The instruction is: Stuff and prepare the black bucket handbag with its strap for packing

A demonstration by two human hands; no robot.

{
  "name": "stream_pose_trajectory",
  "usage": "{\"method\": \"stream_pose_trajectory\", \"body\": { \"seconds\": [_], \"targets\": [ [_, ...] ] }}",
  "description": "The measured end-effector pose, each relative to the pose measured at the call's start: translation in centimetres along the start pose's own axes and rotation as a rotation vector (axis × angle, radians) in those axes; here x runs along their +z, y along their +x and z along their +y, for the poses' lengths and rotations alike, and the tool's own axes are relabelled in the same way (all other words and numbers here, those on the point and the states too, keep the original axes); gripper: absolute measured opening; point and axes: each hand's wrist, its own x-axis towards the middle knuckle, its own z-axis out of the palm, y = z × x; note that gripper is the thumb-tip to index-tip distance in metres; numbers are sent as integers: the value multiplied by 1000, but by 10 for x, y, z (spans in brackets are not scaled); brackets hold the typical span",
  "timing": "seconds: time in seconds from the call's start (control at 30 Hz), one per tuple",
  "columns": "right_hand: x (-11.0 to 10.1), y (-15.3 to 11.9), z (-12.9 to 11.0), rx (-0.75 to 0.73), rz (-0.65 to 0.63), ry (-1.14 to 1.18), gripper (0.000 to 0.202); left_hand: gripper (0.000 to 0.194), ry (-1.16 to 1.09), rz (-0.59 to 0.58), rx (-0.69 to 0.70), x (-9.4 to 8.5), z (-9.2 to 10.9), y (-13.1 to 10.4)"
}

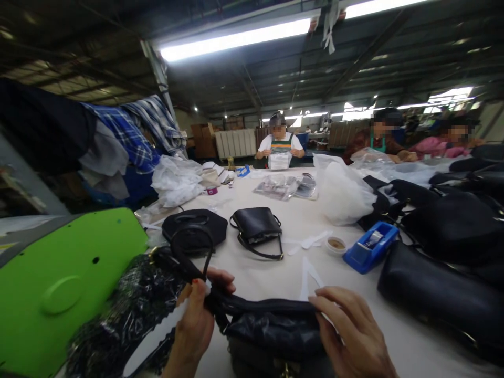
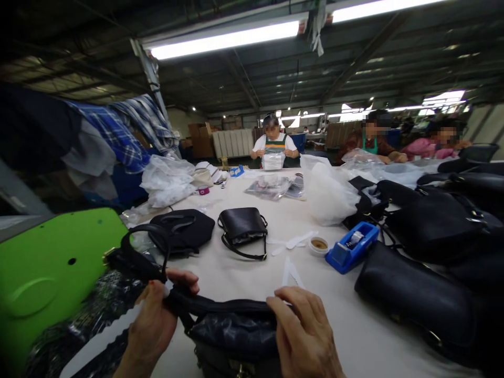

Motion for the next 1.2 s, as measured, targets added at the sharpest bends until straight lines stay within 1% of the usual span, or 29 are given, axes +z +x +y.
{"method": "stream_pose_trajectory", "body": {
  "seconds": [0.07,0.13,0.2,0.3,0.37,0.43,0.5,0.63,0.7,0.73,0.8,0.9,1.0,1.1,1.17,1.2],
  "targets": [
    [0,9,-6,-89,-128,70,26,39,4,-10,-1,0,0,-1],
    [2,17,-12,-144,-276,99,27,39,3,-7,-6,2,1,-3],
    [4,24,-16,-147,-389,63,29,39,0,0,-17,6,3,-5],
    [8,31,-22,-156,-551,1,20,38,29,18,-42,10,5,-9],
    [9,35,-24,-168,-614,-48,15,40,96,18,-53,11,5,-11],
    [11,39,-24,-170,-666,-89,17,44,176,8,-53,11,3,-12],
    [12,46,-24,-164,-753,-124,18,46,226,-17,-48,11,1,-12],
    [12,63,-24,-140,-1052,-116,14,44,222,-82,-42,12,-1,-12],
    [11,70,-25,-114,-1140,-81,17,44,219,-113,-47,13,-1,-12],
    [10,72,-26,-76,-1150,-76,19,44,223,-128,-51,14,-1,-12],
    [9,74,-27,51,-1141,-65,20,46,229,-143,-55,17,1,-13],
    [7,78,-30,243,-1131,-29,29,46,217,-126,-59,20,2,-14],
    [7,82,-32,302,-1174,31,34,48,202,-112,-76,22,2,-16],
    [7,82,-31,333,-1203,78,37,48,253,-136,-69,23,5,-19],
    [8,77,-27,362,-1172,116,42,47,341,-210,-63,25,8,-21],
    [9,74,-25,374,-1143,147,43,46,389,-278,-64,26,10,-22]
  ]
}}
